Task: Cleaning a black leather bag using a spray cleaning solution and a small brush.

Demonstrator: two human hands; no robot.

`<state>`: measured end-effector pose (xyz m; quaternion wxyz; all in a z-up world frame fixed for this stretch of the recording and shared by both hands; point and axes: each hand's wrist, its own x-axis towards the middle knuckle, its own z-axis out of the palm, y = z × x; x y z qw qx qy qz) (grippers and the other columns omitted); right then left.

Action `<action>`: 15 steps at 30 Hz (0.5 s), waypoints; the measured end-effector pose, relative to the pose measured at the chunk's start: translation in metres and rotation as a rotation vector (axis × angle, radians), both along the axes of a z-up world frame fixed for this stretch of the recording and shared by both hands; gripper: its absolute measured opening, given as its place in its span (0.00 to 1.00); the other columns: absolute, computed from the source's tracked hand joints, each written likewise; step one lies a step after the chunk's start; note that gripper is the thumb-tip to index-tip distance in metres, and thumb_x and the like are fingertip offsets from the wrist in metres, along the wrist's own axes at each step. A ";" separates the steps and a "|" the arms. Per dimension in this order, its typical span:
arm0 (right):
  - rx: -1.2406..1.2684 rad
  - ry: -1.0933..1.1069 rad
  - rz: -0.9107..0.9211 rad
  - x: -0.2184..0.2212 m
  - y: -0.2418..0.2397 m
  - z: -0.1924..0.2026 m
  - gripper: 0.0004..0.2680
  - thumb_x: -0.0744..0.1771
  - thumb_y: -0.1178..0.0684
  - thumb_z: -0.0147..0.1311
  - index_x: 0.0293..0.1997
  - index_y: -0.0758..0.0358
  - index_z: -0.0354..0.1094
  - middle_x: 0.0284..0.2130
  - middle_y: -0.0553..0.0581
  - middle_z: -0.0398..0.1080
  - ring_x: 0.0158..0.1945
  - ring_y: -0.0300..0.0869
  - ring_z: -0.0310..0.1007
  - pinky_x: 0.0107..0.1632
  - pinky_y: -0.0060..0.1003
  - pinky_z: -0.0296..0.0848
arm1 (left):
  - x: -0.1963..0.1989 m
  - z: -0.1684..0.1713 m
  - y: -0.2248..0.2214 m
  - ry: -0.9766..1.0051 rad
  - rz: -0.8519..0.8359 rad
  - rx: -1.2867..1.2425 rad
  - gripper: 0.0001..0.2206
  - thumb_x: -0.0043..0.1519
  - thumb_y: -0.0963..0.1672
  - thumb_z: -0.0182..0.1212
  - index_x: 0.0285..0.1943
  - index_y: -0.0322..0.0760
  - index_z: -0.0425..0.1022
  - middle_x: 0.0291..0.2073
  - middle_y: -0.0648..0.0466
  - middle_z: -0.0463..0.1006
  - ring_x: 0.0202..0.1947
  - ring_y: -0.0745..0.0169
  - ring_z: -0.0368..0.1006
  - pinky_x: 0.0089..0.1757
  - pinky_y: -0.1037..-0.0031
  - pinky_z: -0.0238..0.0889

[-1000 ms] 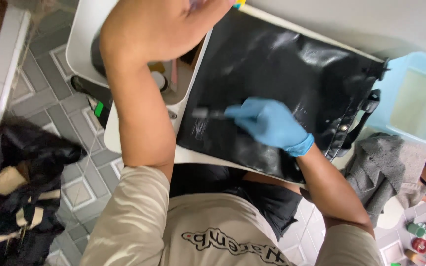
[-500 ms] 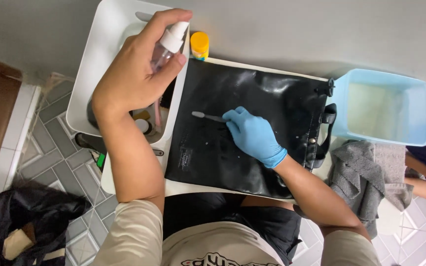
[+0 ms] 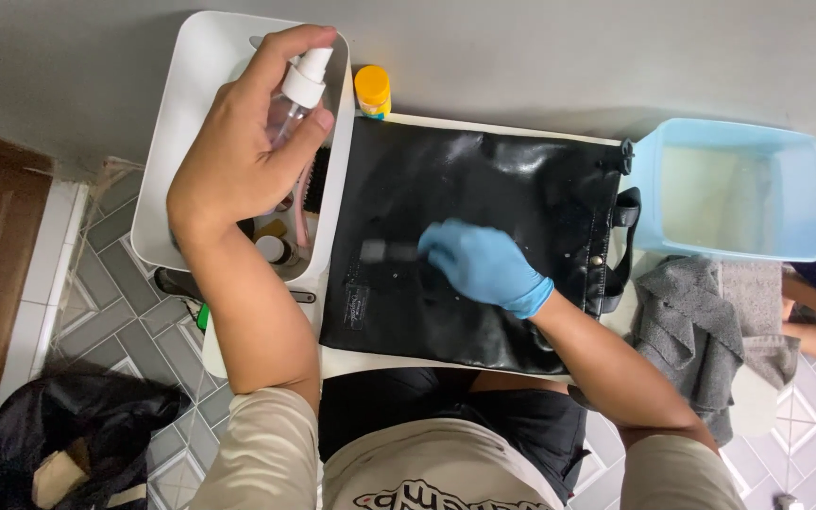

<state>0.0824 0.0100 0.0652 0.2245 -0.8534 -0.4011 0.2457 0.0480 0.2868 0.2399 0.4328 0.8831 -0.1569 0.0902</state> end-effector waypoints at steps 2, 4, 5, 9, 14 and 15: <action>0.086 -0.514 -0.286 0.006 -0.003 -0.015 0.05 0.69 0.52 0.48 0.47 0.49 0.68 0.35 0.55 0.65 0.19 0.63 0.65 0.18 0.57 0.63 | 0.000 -0.001 0.001 -0.057 -0.025 0.012 0.20 0.71 0.39 0.50 0.73 0.34 0.57 0.68 0.46 0.65 0.43 0.57 0.69 0.48 0.70 0.62; 0.044 -0.410 -0.224 0.008 -0.008 -0.007 0.06 0.68 0.50 0.47 0.47 0.46 0.69 0.38 0.55 0.69 0.27 0.61 0.70 0.26 0.57 0.67 | -0.003 0.002 -0.002 -0.071 -0.036 0.007 0.20 0.72 0.39 0.50 0.73 0.34 0.57 0.67 0.46 0.66 0.39 0.58 0.65 0.43 0.72 0.60; 0.015 -0.307 -0.151 0.011 -0.009 -0.002 0.07 0.68 0.47 0.46 0.48 0.43 0.70 0.41 0.55 0.72 0.36 0.58 0.75 0.34 0.57 0.72 | -0.004 0.005 -0.002 -0.089 -0.035 0.011 0.19 0.73 0.40 0.51 0.73 0.34 0.57 0.66 0.45 0.66 0.36 0.60 0.62 0.39 0.73 0.57; 0.012 -0.119 -0.113 -0.002 -0.023 0.009 0.06 0.68 0.49 0.47 0.45 0.46 0.70 0.41 0.52 0.74 0.41 0.55 0.75 0.43 0.53 0.71 | -0.024 0.016 -0.014 -0.143 -0.020 0.022 0.19 0.74 0.41 0.51 0.73 0.32 0.58 0.59 0.45 0.70 0.27 0.62 0.58 0.36 0.73 0.55; 0.167 -0.389 -0.371 -0.041 -0.042 0.003 0.05 0.67 0.52 0.48 0.44 0.49 0.69 0.33 0.57 0.75 0.31 0.58 0.75 0.32 0.55 0.71 | -0.046 0.008 -0.032 -0.240 -0.001 -0.105 0.20 0.73 0.41 0.54 0.72 0.29 0.59 0.43 0.46 0.75 0.38 0.59 0.71 0.37 0.75 0.67; 0.168 -0.395 -0.374 -0.044 -0.043 0.003 0.05 0.67 0.52 0.48 0.44 0.49 0.69 0.33 0.57 0.75 0.31 0.58 0.75 0.32 0.55 0.71 | -0.045 0.006 -0.041 -0.246 -0.005 -0.105 0.20 0.73 0.41 0.54 0.72 0.29 0.59 0.43 0.46 0.75 0.38 0.59 0.71 0.37 0.75 0.67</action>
